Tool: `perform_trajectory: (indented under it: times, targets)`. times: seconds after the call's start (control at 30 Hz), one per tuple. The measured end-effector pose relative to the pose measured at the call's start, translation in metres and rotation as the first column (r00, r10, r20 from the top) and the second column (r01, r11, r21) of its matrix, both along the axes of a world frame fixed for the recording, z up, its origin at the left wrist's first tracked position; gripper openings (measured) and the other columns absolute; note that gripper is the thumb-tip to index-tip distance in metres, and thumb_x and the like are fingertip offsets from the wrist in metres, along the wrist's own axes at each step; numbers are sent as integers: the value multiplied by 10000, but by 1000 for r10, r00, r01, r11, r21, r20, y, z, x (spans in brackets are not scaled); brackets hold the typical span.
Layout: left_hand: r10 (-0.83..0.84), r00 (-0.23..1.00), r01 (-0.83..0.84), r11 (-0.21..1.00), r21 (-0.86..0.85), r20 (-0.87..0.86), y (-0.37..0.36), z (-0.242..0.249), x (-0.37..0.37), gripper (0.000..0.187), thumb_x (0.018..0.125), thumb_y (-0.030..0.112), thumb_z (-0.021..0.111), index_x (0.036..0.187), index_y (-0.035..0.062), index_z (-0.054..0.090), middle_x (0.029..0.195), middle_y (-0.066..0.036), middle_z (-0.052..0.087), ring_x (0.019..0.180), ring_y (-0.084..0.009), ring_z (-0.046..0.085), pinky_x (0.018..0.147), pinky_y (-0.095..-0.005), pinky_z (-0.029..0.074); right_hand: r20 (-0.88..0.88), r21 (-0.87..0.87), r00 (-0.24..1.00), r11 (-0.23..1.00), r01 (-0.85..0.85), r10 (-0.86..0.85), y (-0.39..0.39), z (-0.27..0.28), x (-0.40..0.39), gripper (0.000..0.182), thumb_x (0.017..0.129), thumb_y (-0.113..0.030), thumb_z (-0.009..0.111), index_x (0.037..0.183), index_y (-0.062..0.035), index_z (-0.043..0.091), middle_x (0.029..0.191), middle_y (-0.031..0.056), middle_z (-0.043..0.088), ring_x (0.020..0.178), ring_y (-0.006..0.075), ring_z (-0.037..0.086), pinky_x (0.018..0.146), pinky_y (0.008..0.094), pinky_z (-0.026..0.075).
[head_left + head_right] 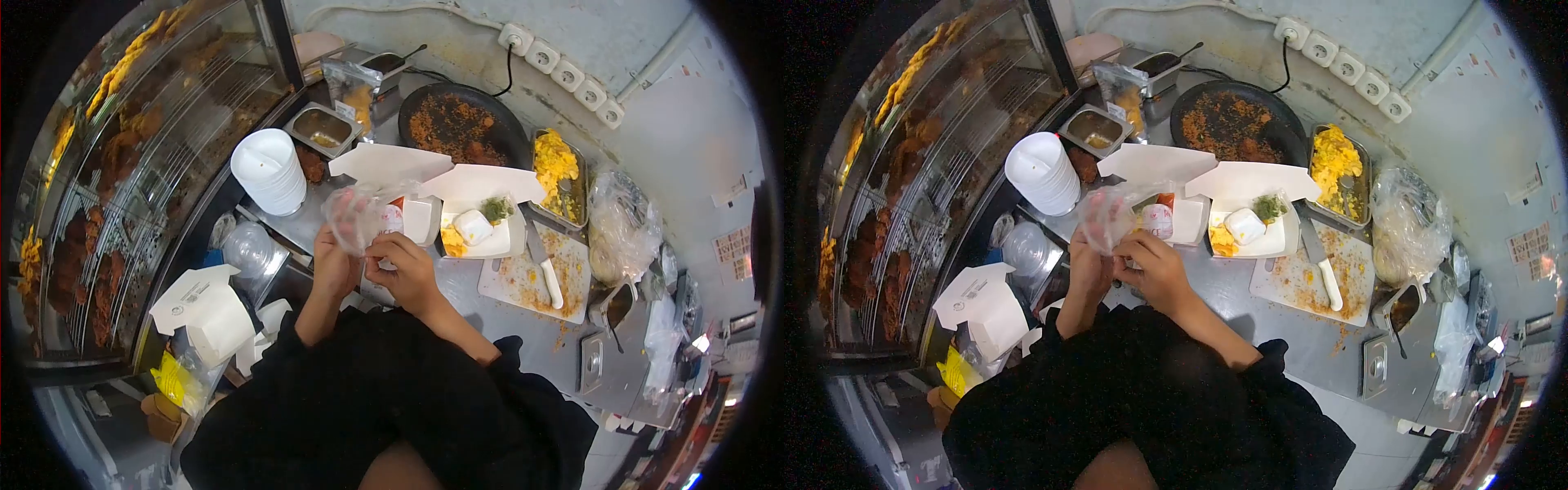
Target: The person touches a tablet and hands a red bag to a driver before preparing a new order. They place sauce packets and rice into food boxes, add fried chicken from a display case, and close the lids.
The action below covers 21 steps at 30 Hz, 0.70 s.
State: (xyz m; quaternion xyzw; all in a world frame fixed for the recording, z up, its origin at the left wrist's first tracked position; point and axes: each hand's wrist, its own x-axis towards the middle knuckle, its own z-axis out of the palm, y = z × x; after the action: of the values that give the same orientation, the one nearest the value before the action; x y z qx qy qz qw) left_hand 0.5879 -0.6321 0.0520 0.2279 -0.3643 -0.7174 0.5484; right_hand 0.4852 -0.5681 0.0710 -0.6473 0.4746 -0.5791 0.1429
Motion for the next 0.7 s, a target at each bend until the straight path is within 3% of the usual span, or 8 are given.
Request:
perform_trajectory:
  times: [0.1,0.2,0.23,0.33,0.47,0.53,0.63,0.7]
  targets:
    - [79,981,-61,993,-106,176,-8,-30,17,359,941,130,392,1259,-20,463,1247,-161,524,1139,-262,526,976,-350,434,-65,-43,991,992,-120,117,-3,1,11,241,640,35,716,847,-24,608,857,93,591,727,220,604,633,305,501]
    - [68,998,-68,997,-47,-1,-1,-18,28,343,923,257,483,1117,-16,558,1050,-112,625,945,-198,614,817,-302,506,-113,-64,988,991,-113,106,-2,2,24,250,631,8,730,849,-33,614,844,82,589,724,216,599,630,300,494]
    - [142,984,-146,989,35,109,5,-22,28,417,911,275,487,1187,-36,506,1104,-118,593,930,-196,614,758,-283,510,-135,-57,986,993,-102,94,-2,6,25,250,629,-20,736,849,-41,619,823,69,585,721,218,596,624,304,485]
    - [-151,980,150,988,-17,-126,4,-22,38,653,911,397,403,1366,-56,282,1366,-213,379,1270,-281,390,1067,-393,305,-190,-91,981,994,-56,38,-3,6,25,248,665,-64,713,889,-57,605,863,70,579,756,244,592,660,339,476]
    - [-275,941,274,961,-33,-197,7,-23,38,755,866,423,542,1411,17,214,1401,-177,317,1297,-265,325,1067,-380,275,-166,-61,986,998,-23,13,0,2,21,229,664,-43,708,870,-49,607,845,70,582,744,241,591,651,336,476]
    - [-197,978,193,979,-65,-70,12,-8,27,745,833,385,627,1399,61,268,1341,-119,399,1222,-200,410,1001,-327,354,-170,-71,985,998,2,-14,4,2,20,222,647,4,710,843,-26,610,819,72,592,713,225,595,622,311,486]
    - [-160,976,182,973,-144,147,2,-11,29,763,824,430,638,1392,65,285,1405,-121,321,1277,-218,350,1030,-322,319,-87,-74,996,997,20,-26,6,-3,21,214,659,34,695,848,-11,606,820,86,592,698,217,594,614,295,484]
    - [-105,964,176,941,-290,245,-14,-19,27,785,808,372,676,1399,56,268,1442,-127,272,1298,-229,322,1043,-327,298,28,9,999,1000,-17,17,9,-5,21,243,658,6,708,873,-32,602,829,78,581,723,224,595,634,312,482]
